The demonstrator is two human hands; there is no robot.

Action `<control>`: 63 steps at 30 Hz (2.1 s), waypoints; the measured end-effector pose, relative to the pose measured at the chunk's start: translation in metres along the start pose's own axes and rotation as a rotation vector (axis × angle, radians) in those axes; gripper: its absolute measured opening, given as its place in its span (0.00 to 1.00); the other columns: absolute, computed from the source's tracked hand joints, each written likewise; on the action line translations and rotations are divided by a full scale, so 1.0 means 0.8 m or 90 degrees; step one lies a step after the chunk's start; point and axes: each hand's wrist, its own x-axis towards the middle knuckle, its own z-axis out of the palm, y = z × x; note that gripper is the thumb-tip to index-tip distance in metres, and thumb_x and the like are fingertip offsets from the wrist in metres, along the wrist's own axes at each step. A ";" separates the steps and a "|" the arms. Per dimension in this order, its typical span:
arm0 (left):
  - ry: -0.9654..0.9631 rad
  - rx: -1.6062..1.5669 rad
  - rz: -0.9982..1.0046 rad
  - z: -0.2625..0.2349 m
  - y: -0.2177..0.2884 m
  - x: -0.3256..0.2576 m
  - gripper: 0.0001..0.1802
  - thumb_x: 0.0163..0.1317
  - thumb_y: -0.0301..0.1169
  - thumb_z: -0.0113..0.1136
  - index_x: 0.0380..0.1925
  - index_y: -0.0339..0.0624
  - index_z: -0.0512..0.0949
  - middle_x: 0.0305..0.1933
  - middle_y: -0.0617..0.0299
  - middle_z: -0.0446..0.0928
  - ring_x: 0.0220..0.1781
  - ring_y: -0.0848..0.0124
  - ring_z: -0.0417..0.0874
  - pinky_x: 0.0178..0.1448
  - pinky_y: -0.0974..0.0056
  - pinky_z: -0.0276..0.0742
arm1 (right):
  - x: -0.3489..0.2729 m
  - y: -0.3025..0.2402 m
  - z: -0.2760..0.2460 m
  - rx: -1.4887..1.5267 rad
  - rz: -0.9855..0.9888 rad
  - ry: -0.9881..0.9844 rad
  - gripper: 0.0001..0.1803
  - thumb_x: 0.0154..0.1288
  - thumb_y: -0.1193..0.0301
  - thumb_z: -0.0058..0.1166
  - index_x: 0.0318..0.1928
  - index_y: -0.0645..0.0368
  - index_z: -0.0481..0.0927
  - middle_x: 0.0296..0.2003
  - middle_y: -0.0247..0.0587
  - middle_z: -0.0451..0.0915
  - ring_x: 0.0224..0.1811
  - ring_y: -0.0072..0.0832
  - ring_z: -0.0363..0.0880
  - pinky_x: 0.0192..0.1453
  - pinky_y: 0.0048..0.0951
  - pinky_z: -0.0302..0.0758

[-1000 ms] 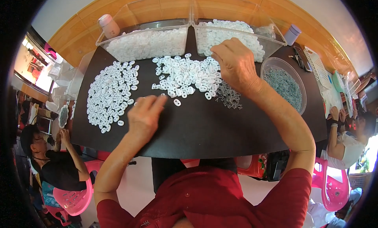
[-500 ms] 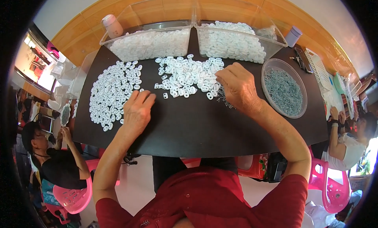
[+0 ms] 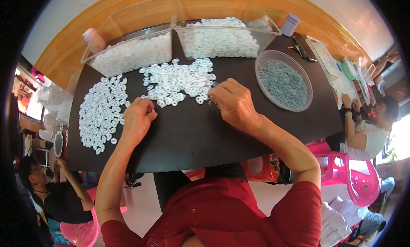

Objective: Manually assembling small white plastic components by inserting small grey pins or connectors into them.

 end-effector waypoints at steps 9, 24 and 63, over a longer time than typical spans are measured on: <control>-0.035 -0.073 0.007 -0.011 0.011 -0.009 0.09 0.44 0.21 0.62 0.28 0.34 0.75 0.27 0.53 0.75 0.28 0.59 0.78 0.34 0.61 0.71 | -0.038 0.026 0.015 -0.090 0.038 -0.102 0.06 0.50 0.80 0.57 0.31 0.58 0.80 0.25 0.39 0.73 0.30 0.35 0.72 0.34 0.34 0.69; 0.001 -0.599 -0.269 -0.015 0.057 -0.065 0.06 0.57 0.24 0.61 0.34 0.34 0.80 0.25 0.66 0.76 0.23 0.82 0.74 0.25 0.78 0.66 | -0.026 0.016 0.035 -0.085 0.012 -0.091 0.07 0.46 0.80 0.59 0.28 0.56 0.79 0.24 0.36 0.71 0.30 0.35 0.71 0.32 0.33 0.68; 0.080 -0.764 -0.319 0.016 0.081 -0.094 0.09 0.58 0.23 0.60 0.40 0.33 0.79 0.28 0.61 0.78 0.25 0.79 0.76 0.25 0.77 0.67 | -0.025 0.011 0.027 -0.082 -0.057 -0.117 0.09 0.47 0.83 0.56 0.27 0.62 0.70 0.25 0.42 0.70 0.29 0.39 0.69 0.33 0.36 0.68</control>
